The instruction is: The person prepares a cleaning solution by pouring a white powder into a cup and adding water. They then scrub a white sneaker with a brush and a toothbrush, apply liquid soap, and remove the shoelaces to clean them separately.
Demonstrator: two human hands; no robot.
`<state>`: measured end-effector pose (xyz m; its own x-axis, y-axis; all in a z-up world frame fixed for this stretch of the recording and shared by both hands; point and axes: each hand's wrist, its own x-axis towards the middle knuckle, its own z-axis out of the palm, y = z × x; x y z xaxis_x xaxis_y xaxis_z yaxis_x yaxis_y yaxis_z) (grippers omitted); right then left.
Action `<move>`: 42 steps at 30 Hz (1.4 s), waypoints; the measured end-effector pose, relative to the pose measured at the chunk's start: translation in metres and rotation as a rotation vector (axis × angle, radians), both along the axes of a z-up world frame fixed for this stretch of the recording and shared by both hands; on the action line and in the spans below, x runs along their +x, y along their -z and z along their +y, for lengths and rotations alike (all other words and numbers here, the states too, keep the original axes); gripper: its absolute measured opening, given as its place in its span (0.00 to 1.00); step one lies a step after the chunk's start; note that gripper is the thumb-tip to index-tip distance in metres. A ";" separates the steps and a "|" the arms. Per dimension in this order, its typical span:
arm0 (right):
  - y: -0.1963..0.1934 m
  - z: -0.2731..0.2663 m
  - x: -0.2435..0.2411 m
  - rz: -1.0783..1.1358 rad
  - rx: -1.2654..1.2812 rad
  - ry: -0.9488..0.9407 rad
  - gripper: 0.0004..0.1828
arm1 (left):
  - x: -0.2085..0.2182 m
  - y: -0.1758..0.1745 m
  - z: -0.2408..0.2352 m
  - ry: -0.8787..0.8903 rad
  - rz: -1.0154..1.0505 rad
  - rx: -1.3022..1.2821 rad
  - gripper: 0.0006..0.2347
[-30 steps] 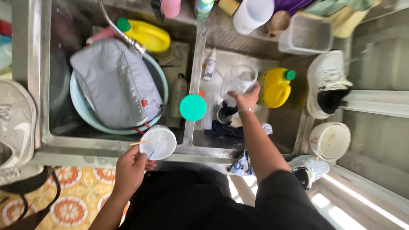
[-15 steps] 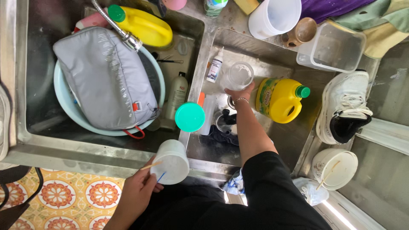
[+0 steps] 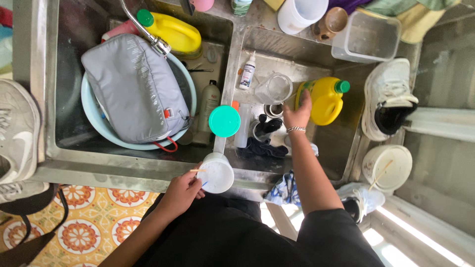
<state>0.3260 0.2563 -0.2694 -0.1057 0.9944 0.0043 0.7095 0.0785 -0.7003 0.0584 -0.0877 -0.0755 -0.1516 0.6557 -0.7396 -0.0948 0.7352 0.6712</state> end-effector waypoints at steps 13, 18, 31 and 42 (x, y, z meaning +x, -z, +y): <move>-0.023 -0.118 -0.109 0.603 -0.727 0.114 0.17 | -0.010 -0.005 0.021 0.194 0.125 0.098 0.16; 0.007 -0.055 -0.055 0.755 -0.616 0.402 0.14 | -0.011 -0.010 0.020 0.210 0.184 0.070 0.18; 0.047 0.035 -0.032 0.285 -0.364 0.532 0.16 | -0.005 -0.030 0.008 0.042 0.243 0.050 0.25; -0.007 -0.016 -0.043 0.467 -0.180 0.183 0.18 | -0.004 -0.046 0.026 -0.051 0.480 0.219 0.13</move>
